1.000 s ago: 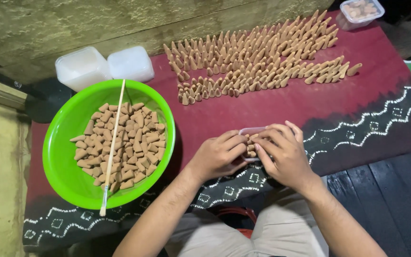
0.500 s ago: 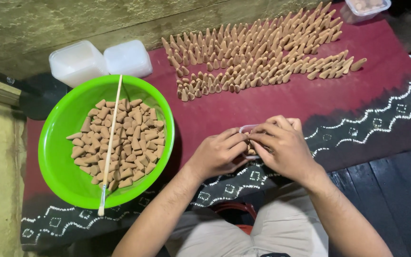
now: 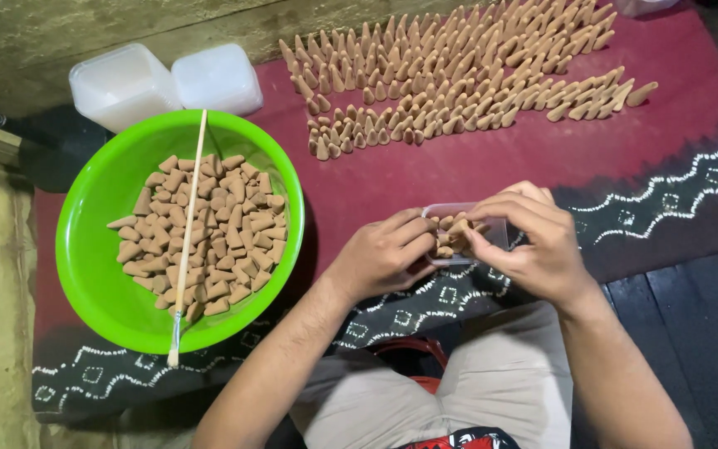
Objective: Packing small incense cones from a large bowl into a small plastic container.
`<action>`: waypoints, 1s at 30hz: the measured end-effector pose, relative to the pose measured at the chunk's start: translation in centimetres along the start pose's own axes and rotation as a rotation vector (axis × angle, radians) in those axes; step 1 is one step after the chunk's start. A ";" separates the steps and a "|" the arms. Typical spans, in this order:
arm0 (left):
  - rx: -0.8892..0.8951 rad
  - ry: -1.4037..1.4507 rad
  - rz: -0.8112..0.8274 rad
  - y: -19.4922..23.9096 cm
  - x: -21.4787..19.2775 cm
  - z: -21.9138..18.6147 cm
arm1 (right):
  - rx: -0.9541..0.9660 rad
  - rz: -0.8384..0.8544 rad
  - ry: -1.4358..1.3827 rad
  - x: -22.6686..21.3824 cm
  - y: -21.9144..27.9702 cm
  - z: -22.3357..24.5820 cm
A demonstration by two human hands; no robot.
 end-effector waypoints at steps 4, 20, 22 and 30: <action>0.001 0.008 0.008 0.1 0.4 0.2 | 0.017 0.008 -0.115 -0.5 0.2 1.2; -0.023 0.027 0.063 1.0 1.5 0.9 | -0.106 0.010 0.018 0.2 1.4 2.9; -0.028 0.026 0.067 1.1 1.6 0.9 | -0.118 0.008 0.023 0.2 1.2 3.4; -0.039 0.016 0.068 1.3 1.7 0.9 | -0.119 -0.018 0.062 -0.2 1.4 2.6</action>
Point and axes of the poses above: each hand's wrist, its own y-axis away from the middle knuckle, its own x-axis out of the palm, z = x × y, the point moved 10 cm from there along -y, towards the middle knuckle, and after that the axes turned 5 degrees about y, right-handed, at the moved point
